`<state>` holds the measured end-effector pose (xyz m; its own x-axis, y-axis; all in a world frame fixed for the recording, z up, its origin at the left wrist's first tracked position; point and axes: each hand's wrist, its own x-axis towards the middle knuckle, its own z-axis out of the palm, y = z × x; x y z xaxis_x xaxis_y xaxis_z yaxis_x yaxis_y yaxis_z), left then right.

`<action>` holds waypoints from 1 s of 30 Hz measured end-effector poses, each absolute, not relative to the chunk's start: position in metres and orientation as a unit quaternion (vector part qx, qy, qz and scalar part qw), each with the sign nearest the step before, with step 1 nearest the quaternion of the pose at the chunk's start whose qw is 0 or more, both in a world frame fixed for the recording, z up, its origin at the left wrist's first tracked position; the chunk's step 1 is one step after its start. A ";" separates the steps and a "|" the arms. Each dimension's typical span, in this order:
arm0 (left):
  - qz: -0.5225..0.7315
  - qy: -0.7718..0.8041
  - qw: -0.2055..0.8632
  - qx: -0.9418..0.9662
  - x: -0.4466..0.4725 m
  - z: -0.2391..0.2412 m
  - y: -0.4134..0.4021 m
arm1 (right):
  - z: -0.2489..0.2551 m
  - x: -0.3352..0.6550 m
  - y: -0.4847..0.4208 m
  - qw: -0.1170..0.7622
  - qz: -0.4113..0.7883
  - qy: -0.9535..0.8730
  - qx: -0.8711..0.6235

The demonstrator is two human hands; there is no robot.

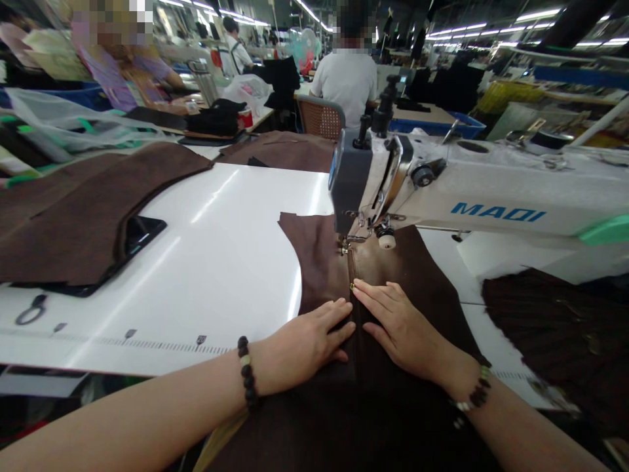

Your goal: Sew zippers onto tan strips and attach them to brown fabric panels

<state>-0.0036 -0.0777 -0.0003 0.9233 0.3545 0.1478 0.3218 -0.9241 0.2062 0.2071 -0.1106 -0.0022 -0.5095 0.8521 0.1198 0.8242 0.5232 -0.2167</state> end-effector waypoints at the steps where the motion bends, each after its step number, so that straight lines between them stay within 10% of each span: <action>1: 0.091 0.170 0.088 0.977 -0.004 0.000 -0.077 | -0.003 0.207 -0.111 0.109 0.067 -0.866 -0.484; 30: 0.101 0.154 0.105 0.977 0.003 0.002 -0.035 | -0.006 0.172 -0.076 0.119 -0.020 -0.758 -0.641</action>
